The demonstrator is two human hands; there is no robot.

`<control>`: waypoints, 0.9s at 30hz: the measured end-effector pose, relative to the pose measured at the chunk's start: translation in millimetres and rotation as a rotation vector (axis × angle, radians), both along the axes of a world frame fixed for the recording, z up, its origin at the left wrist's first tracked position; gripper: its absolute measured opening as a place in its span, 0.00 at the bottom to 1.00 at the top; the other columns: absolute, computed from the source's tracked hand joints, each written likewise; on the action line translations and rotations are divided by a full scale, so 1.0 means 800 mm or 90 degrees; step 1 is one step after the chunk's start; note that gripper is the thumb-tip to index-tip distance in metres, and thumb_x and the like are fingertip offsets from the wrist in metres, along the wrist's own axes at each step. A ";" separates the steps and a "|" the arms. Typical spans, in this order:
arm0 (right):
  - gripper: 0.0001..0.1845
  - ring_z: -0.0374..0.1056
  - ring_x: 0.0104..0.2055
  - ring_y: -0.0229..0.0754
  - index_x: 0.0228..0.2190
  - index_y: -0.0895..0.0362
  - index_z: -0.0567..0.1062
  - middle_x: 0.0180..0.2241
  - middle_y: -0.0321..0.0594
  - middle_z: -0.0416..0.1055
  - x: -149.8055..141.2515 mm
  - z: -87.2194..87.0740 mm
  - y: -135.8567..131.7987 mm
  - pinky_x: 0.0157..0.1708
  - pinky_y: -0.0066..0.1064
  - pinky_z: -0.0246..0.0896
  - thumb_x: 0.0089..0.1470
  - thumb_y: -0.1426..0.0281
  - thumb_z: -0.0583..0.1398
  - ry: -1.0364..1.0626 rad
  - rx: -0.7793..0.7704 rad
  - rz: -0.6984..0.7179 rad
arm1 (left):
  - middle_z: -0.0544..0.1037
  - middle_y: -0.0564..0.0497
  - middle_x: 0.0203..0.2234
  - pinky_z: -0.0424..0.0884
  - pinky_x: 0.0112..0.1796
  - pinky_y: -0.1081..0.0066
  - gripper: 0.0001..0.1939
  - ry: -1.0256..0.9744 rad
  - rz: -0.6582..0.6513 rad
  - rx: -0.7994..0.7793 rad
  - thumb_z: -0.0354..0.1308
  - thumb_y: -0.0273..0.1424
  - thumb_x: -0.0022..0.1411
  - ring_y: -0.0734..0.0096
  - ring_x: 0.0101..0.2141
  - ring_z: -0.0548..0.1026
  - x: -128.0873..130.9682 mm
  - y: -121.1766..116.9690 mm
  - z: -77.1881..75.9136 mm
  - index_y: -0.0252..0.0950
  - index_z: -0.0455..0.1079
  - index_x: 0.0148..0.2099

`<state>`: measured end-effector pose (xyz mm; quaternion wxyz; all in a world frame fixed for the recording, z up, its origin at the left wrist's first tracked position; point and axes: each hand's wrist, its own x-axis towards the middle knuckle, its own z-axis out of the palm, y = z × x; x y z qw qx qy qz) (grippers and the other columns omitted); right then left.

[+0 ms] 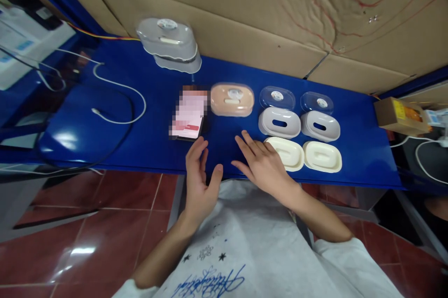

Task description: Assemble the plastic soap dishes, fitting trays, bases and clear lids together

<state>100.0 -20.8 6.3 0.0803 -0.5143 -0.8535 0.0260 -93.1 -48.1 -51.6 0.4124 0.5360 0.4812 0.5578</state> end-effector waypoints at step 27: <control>0.22 0.78 0.53 0.45 0.57 0.50 0.78 0.48 0.41 0.83 0.025 -0.015 -0.037 0.57 0.43 0.76 0.71 0.77 0.53 0.352 -0.049 0.191 | 0.83 0.45 0.56 0.73 0.65 0.57 0.29 -0.552 -0.147 -0.525 0.71 0.37 0.65 0.54 0.63 0.77 0.047 -0.003 0.030 0.43 0.73 0.66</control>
